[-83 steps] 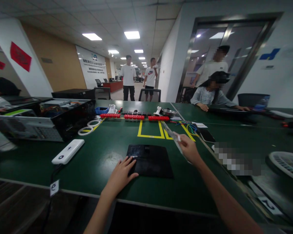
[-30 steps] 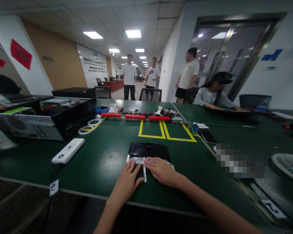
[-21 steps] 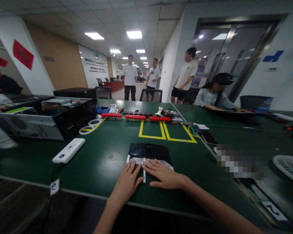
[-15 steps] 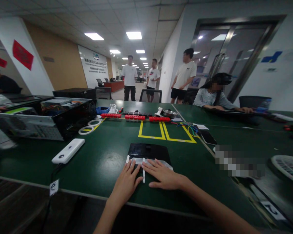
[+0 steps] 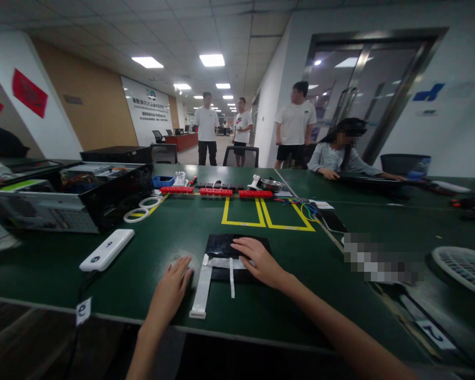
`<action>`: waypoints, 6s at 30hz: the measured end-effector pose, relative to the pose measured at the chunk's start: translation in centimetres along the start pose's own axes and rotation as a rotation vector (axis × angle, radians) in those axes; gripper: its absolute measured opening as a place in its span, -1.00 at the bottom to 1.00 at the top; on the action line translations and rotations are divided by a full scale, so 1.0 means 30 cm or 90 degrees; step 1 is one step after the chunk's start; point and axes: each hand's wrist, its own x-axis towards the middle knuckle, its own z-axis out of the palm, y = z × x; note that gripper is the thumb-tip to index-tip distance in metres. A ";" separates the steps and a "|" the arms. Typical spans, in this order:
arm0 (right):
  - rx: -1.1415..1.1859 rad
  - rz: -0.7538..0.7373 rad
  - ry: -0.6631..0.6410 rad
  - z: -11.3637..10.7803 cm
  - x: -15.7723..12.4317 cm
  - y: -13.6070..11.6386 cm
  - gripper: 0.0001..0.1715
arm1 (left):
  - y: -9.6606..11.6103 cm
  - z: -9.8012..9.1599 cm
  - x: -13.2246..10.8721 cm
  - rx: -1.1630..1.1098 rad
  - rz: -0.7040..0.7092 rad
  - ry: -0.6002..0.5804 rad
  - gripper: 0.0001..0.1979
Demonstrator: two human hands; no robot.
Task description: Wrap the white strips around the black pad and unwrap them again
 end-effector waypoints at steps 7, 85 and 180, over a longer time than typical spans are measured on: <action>-0.103 0.000 -0.219 0.130 0.079 -0.068 -0.35 | -0.059 0.010 -0.023 0.113 -0.019 -0.020 -0.62; -0.429 0.657 0.200 -0.494 -0.437 0.488 -0.63 | -0.049 0.008 -0.028 0.124 -0.015 -0.017 -0.60; -0.547 0.476 0.306 -0.462 -0.345 0.479 -0.49 | 0.167 0.052 0.019 -0.054 0.131 -0.052 -0.60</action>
